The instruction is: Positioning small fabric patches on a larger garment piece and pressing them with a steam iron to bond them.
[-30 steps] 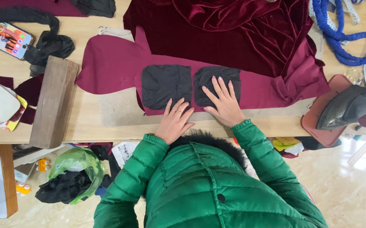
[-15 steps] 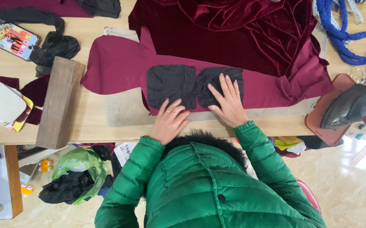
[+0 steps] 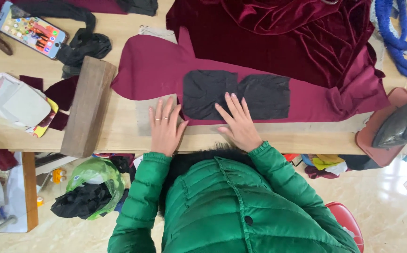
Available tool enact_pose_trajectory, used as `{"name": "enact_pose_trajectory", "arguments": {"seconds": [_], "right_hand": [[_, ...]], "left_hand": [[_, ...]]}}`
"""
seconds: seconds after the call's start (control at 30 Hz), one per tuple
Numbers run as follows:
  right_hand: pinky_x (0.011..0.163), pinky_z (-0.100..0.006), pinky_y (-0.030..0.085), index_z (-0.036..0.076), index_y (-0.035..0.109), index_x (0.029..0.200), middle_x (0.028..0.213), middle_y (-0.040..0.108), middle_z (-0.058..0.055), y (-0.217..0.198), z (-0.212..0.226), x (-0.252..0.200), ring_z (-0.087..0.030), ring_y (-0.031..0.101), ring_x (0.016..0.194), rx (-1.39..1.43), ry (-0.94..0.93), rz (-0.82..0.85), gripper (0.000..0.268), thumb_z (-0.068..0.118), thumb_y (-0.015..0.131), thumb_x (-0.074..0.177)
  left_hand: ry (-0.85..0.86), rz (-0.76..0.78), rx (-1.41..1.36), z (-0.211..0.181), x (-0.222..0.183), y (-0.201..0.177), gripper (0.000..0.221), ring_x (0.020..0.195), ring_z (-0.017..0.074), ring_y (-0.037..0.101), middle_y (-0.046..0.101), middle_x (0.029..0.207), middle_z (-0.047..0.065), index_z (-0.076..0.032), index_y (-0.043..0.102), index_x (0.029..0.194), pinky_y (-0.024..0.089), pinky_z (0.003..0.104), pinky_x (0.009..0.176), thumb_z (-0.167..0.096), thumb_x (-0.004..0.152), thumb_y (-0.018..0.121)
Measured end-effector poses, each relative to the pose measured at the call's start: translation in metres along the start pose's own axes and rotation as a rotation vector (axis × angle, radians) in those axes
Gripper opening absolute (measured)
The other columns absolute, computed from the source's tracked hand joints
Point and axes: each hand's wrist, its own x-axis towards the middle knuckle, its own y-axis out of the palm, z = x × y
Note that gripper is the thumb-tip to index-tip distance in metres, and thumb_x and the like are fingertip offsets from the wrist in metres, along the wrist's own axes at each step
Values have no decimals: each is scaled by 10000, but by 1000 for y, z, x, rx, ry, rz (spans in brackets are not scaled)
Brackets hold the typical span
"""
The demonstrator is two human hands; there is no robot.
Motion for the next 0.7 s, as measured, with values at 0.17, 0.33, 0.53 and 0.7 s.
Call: {"name": "enact_pose_trajectory", "arguments": {"seconds": [0.17,0.33,0.53,0.7], "right_hand": [[1256,-557,149,194,408,1592,1670,273,-202,11,18,20,-365,241,1551,6,-36,2,719,629,322,1026],[1256,-541,142,182,405,1596,1666,278,-208,22,19,27,-365,234,1549,2,-5,8,706,612,343,1039],[1267,-528,123,191,411,1594,1670,292,-176,17,17,28,-330,227,1556,-32,71,25,704,616,358,1035],[1276,-513,89,217,420,1588,1692,257,-147,-2,5,12,-326,207,1565,78,177,48,689,494,552,971]], "left_hand": [[107,192,-44,5,8,8,634,1553,330,230,299,1692,27,-188,465,1525,149,655,1214,-565,1016,505],[154,182,-58,12,6,17,608,1554,309,240,303,1690,-17,-201,485,1501,136,685,1208,-564,1014,501],[170,164,-44,16,4,21,592,1557,310,239,311,1684,-10,-219,485,1498,156,687,1201,-571,1022,501],[179,158,-53,13,9,13,610,1551,308,261,356,1656,29,-196,495,1484,156,671,1220,-589,1016,491]]}}
